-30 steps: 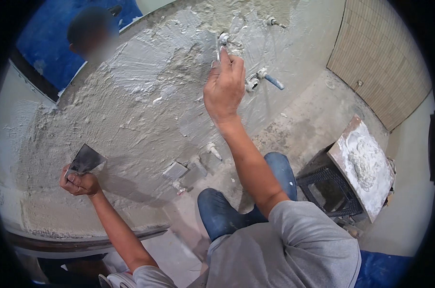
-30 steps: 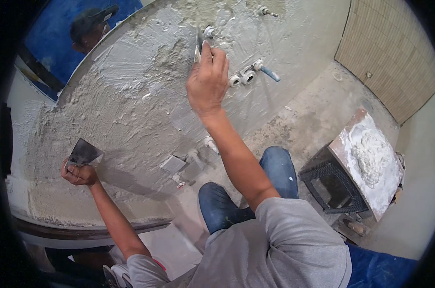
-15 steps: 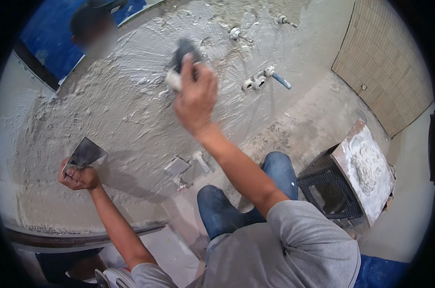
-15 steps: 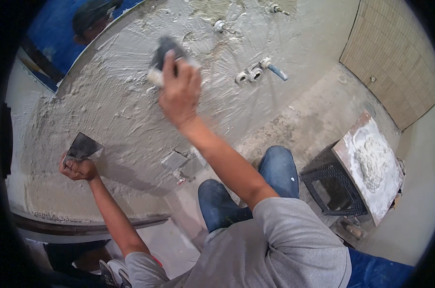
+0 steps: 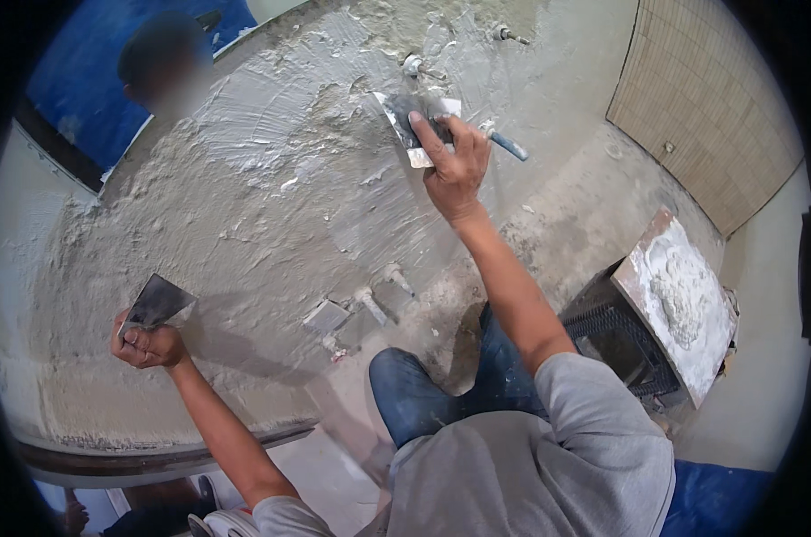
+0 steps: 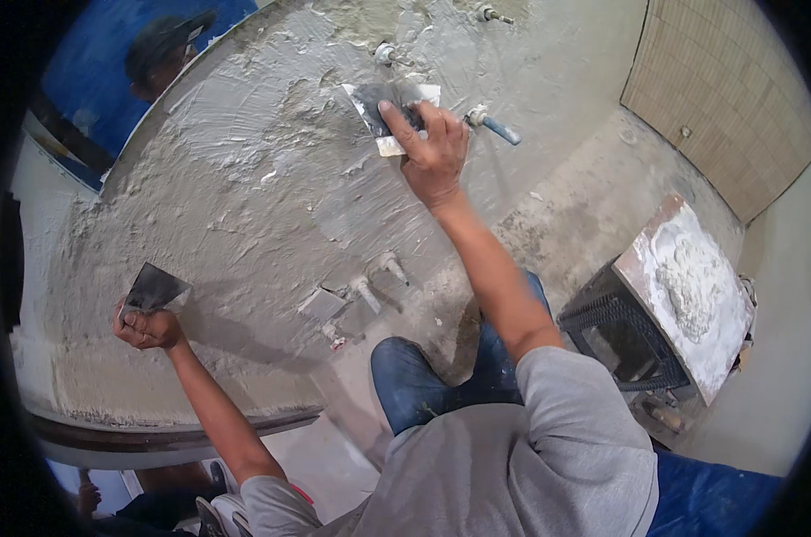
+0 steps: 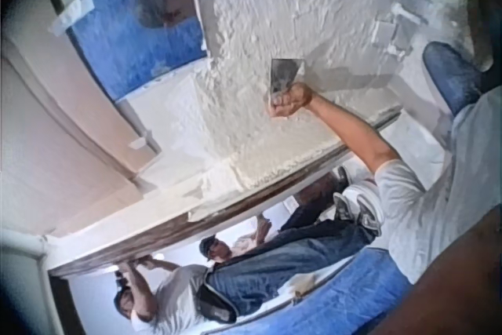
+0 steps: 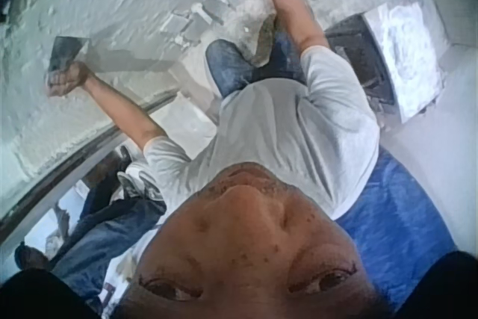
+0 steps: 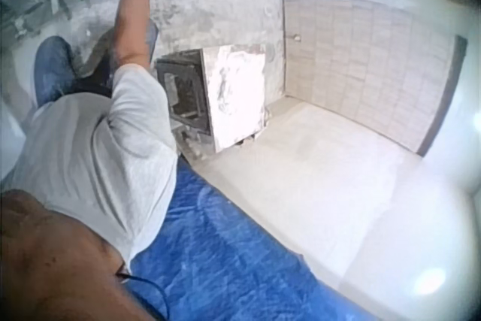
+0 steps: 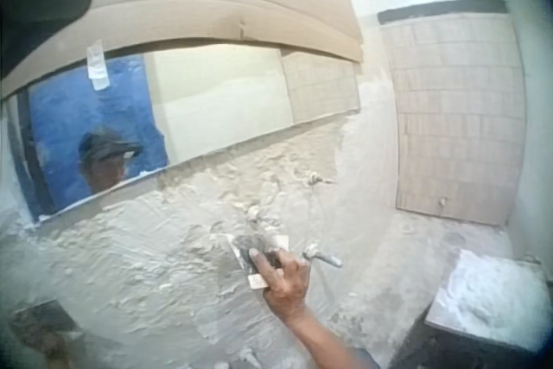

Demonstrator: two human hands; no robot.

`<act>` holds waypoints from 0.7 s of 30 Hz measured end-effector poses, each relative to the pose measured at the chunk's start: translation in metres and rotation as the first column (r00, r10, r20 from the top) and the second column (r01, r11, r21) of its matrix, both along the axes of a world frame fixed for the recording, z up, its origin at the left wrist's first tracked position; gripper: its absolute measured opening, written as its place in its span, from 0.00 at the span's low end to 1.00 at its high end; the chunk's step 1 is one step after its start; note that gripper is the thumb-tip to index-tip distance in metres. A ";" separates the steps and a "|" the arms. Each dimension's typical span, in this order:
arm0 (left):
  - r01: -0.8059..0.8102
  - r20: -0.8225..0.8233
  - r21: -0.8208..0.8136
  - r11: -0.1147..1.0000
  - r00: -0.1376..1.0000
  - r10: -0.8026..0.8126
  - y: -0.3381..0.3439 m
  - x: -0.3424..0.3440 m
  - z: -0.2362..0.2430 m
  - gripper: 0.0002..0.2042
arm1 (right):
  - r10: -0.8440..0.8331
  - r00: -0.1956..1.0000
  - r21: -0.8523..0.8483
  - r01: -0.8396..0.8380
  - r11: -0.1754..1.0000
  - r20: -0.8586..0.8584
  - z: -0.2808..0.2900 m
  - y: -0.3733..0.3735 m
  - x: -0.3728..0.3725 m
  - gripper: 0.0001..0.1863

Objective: The person scoops plaster using putty knives and spreads it onto the wall surface.

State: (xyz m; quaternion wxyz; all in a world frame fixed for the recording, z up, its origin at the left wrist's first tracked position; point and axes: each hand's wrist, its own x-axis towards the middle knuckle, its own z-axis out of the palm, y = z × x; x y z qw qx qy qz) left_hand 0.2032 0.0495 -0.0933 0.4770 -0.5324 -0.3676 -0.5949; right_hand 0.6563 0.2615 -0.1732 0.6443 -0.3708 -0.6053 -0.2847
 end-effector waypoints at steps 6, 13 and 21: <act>-0.024 -0.001 0.003 1.000 1.000 0.024 -0.001 0.006 0.002 0.16 | 0.055 0.997 -0.078 -0.050 0.996 0.057 -0.002 0.032 -0.010 0.30; -0.079 0.094 -0.011 0.997 0.992 0.079 -0.003 -0.023 -0.011 0.18 | 0.230 0.962 -0.320 -0.173 0.931 0.150 -0.034 -0.063 -0.046 0.28; -0.625 -0.183 0.206 0.753 0.732 0.657 -0.018 -0.043 -0.045 0.19 | 0.342 0.933 -0.490 -0.352 0.798 -0.112 -0.024 -0.179 0.141 0.25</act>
